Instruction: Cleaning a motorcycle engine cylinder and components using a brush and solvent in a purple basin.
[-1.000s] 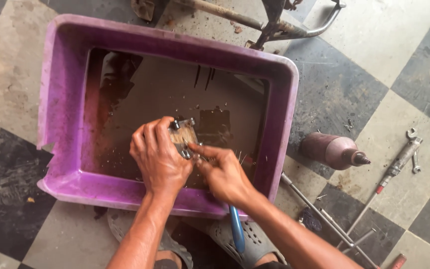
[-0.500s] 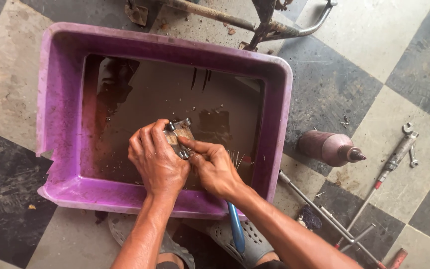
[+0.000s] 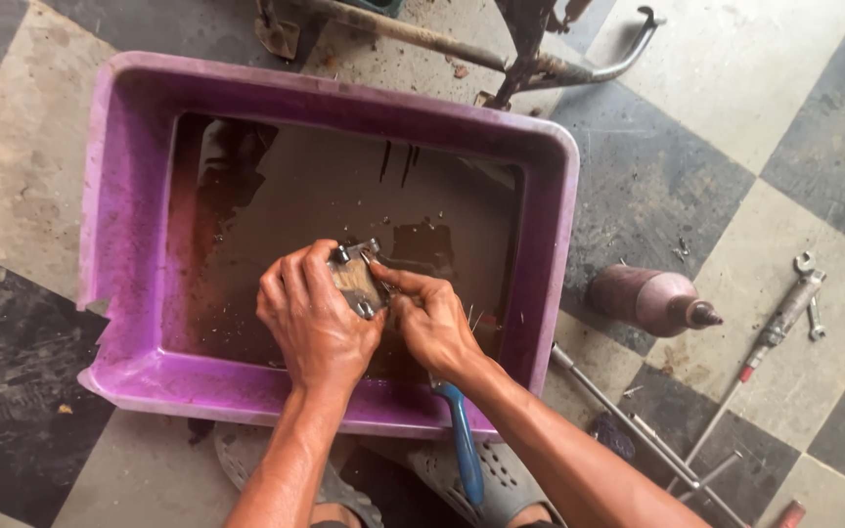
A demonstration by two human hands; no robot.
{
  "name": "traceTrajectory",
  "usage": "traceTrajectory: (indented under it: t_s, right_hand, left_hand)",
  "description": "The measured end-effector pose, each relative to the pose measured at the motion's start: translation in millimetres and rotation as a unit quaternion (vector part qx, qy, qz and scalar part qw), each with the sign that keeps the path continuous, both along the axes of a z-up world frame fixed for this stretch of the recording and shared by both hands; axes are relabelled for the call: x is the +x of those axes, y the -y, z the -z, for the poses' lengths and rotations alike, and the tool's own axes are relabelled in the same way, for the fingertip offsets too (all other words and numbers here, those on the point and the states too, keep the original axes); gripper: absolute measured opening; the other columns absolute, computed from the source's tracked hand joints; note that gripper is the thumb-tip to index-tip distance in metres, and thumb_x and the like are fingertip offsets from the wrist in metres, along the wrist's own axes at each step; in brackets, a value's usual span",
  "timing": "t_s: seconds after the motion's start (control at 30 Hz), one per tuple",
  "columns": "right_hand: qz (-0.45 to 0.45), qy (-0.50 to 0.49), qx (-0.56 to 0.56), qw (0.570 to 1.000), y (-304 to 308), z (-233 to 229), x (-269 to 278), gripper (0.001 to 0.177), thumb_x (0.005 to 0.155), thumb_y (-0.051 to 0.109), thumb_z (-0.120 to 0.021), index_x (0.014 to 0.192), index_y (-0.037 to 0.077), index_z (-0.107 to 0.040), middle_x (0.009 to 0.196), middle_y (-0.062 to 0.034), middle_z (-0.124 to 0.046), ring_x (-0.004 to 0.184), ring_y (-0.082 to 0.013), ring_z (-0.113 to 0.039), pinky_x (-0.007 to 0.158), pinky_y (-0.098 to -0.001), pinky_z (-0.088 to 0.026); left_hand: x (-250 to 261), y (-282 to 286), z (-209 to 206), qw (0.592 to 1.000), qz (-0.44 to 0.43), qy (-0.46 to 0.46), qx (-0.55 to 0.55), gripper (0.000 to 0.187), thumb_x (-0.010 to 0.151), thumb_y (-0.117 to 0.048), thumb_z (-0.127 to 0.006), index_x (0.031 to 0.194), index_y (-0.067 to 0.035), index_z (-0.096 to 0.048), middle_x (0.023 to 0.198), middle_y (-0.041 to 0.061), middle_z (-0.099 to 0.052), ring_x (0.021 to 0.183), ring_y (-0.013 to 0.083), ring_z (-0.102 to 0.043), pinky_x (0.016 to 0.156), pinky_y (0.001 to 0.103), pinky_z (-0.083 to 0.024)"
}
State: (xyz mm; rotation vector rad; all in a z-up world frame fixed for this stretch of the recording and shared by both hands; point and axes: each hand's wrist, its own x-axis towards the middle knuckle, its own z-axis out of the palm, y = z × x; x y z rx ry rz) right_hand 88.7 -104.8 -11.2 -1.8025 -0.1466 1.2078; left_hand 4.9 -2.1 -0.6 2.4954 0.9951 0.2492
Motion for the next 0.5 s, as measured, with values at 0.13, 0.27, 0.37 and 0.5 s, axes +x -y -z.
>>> traceTrajectory:
  t_s: [0.13,0.27,0.37,0.5]
  right_hand:
    - [-0.005,-0.062,-0.007,0.998,-2.2,-8.0,-3.1,0.046,0.095,0.004,-0.052,0.137,0.011,-0.070,0.081,-0.0032,-0.064,0.067,-0.0078,-0.051,0.062,-0.0275,-0.047]
    - [-0.058,0.023,-0.052,0.997,-7.7,-25.0,8.2,0.049,0.094,0.005,-0.051,0.139,0.015,-0.065,0.079,-0.0044,-0.067,0.066,-0.0061,-0.054,0.065,-0.0266,-0.049]
    - [-0.068,0.027,-0.050,0.996,-6.0,-16.2,5.5,0.048,0.095,0.006,-0.052,0.141,0.014,-0.064,0.075,-0.0042,-0.066,0.064,-0.0056,-0.053,0.063,-0.0277,-0.049]
    - [-0.048,0.025,-0.068,0.996,-9.8,-20.3,2.0,0.049,0.094,0.005,-0.052,0.141,0.013,-0.062,0.073,-0.0012,-0.070,0.059,-0.0065,-0.055,0.060,-0.0283,-0.052]
  left_hand:
    - [-7.1,-0.2,2.8,0.999,0.000,-0.043,0.028,0.086,0.056,-0.008,-0.089,0.133,-0.013,-0.052,0.125,0.007,-0.056,0.127,0.0316,-0.048,0.107,0.055,-0.037]
    - [-1.9,-0.5,2.6,1.000,0.001,0.004,0.012,0.085,0.057,-0.016,-0.092,0.131,-0.011,-0.051,0.123,0.010,-0.056,0.125,0.0349,-0.048,0.103,0.058,-0.037]
    - [-2.5,0.3,2.1,1.000,-0.003,-0.002,0.011,0.084,0.057,-0.015,-0.092,0.131,-0.011,-0.051,0.123,0.009,-0.056,0.125,0.0347,-0.048,0.103,0.058,-0.036]
    - [-3.9,-0.3,9.0,0.999,-0.004,-0.019,0.037,0.077,0.067,-0.012,-0.090,0.133,-0.013,-0.052,0.125,0.007,-0.056,0.129,0.0320,-0.048,0.106,0.057,-0.037]
